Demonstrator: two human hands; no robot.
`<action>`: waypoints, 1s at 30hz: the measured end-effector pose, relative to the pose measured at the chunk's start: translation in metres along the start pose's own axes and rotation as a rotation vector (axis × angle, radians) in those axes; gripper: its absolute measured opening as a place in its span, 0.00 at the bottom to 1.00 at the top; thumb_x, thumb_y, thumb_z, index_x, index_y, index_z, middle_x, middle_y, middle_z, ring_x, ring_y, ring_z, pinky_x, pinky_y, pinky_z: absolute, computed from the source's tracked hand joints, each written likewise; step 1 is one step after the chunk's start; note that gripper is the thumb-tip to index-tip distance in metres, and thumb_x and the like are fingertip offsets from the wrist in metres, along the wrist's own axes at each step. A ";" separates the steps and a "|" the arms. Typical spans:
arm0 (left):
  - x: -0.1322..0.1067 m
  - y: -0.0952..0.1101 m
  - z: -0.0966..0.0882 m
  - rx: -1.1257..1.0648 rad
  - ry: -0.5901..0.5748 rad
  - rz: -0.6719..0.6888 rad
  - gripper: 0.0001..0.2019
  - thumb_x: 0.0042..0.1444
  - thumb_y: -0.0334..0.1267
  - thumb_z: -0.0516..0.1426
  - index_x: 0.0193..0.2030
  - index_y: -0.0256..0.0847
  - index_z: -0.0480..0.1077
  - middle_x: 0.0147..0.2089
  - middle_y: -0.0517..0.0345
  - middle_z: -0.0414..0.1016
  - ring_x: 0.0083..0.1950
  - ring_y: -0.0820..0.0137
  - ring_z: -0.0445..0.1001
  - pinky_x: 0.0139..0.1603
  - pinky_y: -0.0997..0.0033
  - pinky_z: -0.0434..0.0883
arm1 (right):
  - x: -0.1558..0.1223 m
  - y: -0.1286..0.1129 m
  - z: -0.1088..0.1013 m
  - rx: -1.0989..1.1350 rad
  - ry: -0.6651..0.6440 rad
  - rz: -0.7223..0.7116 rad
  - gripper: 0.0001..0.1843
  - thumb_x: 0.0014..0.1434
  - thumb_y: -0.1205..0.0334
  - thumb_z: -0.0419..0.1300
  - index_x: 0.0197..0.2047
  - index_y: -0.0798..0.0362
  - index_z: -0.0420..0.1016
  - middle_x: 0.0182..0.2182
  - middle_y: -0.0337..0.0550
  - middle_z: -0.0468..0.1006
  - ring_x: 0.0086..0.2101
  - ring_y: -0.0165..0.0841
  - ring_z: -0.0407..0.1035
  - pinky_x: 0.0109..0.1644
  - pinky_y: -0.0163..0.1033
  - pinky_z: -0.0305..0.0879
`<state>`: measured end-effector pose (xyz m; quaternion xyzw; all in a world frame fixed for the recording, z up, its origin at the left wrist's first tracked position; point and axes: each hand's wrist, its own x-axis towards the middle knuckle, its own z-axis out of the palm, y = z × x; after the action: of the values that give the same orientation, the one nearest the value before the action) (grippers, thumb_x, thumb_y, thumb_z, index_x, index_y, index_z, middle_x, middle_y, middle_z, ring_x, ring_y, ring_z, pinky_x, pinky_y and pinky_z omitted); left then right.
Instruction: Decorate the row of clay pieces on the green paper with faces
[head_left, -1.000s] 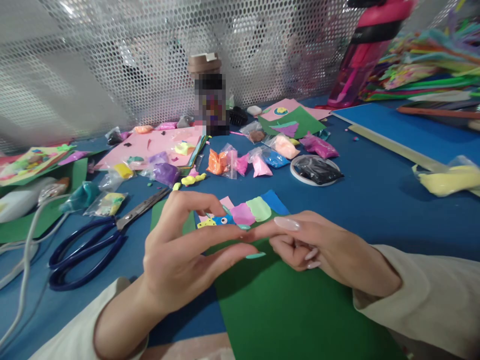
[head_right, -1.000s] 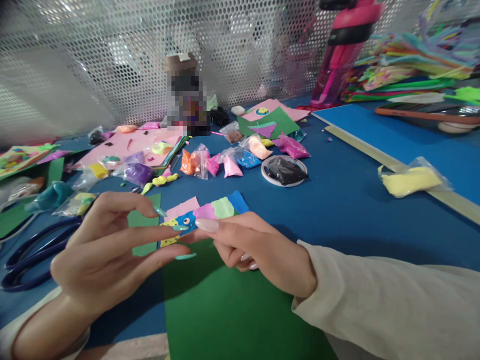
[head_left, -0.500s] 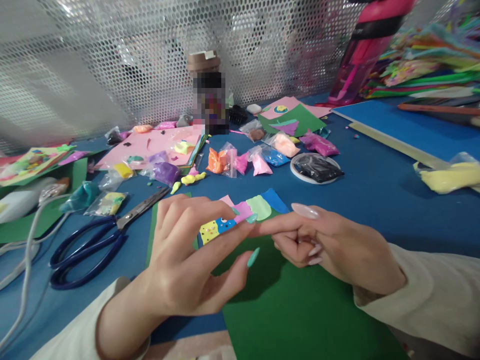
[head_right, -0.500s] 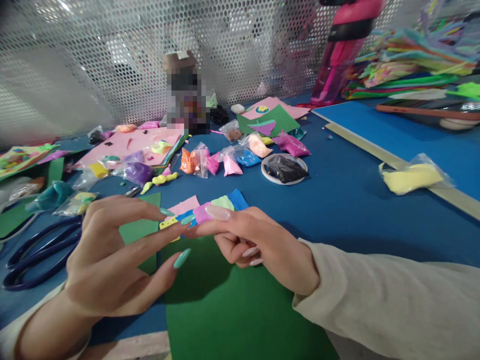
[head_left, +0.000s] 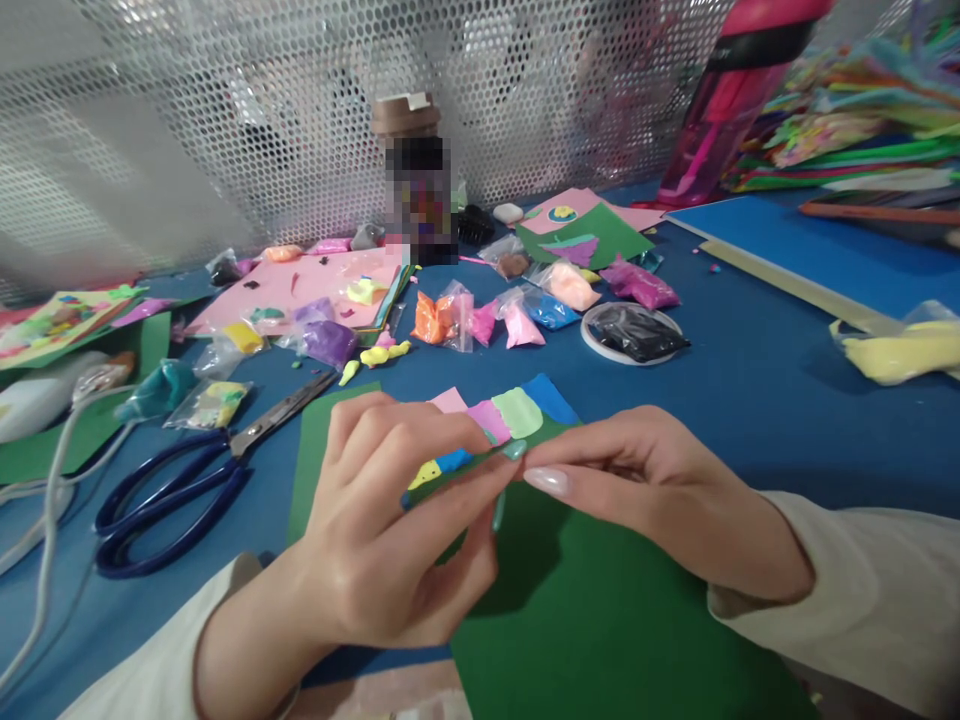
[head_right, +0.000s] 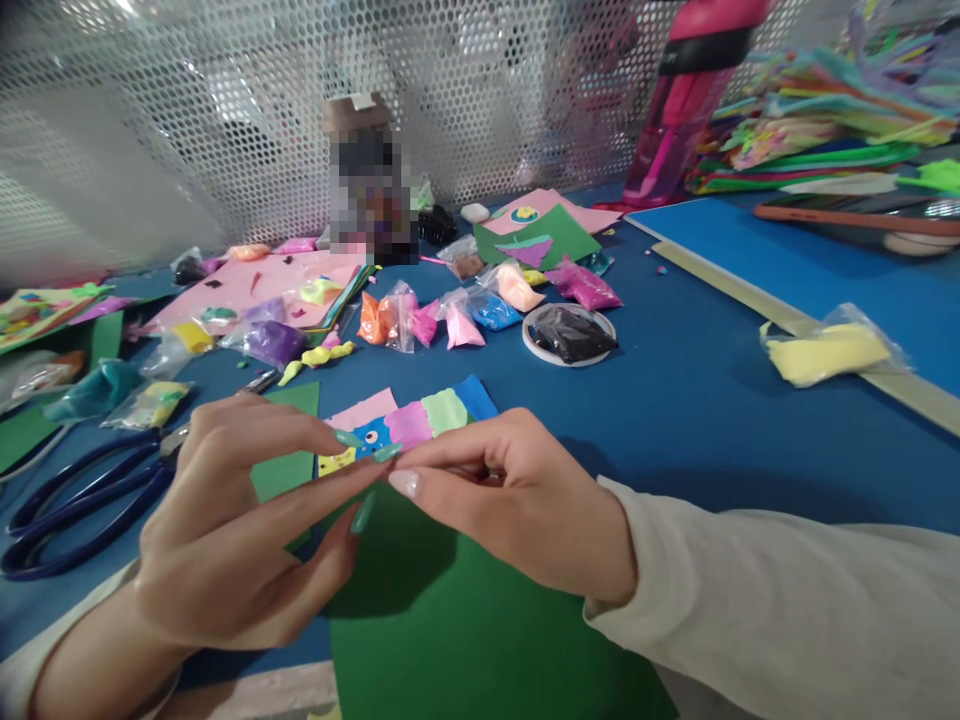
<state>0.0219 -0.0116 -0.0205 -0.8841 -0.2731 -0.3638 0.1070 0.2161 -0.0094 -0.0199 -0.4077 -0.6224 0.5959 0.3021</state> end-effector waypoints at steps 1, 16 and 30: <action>0.000 0.001 0.000 0.002 -0.006 -0.002 0.11 0.47 0.27 0.53 0.38 0.39 0.71 0.39 0.51 0.67 0.39 0.65 0.66 0.38 0.56 0.62 | 0.000 0.000 0.000 -0.004 -0.001 0.002 0.12 0.54 0.60 0.56 0.34 0.53 0.80 0.14 0.36 0.58 0.18 0.25 0.52 0.19 0.32 0.50; 0.000 0.003 -0.002 0.028 -0.014 0.037 0.12 0.46 0.29 0.54 0.38 0.42 0.70 0.38 0.52 0.68 0.38 0.65 0.67 0.37 0.55 0.64 | 0.002 0.004 0.002 -0.064 -0.001 -0.023 0.12 0.54 0.60 0.54 0.32 0.55 0.78 0.15 0.34 0.53 0.17 0.23 0.45 0.17 0.31 0.43; 0.001 0.001 -0.003 -0.089 -0.059 0.007 0.09 0.50 0.26 0.55 0.39 0.37 0.71 0.39 0.51 0.66 0.39 0.67 0.66 0.36 0.61 0.66 | 0.002 0.004 0.003 -0.067 0.026 -0.034 0.11 0.50 0.61 0.55 0.28 0.57 0.77 0.13 0.34 0.53 0.16 0.23 0.44 0.16 0.31 0.40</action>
<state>0.0212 -0.0136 -0.0180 -0.8993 -0.2564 -0.3491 0.0607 0.2132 -0.0093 -0.0242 -0.4147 -0.6449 0.5642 0.3062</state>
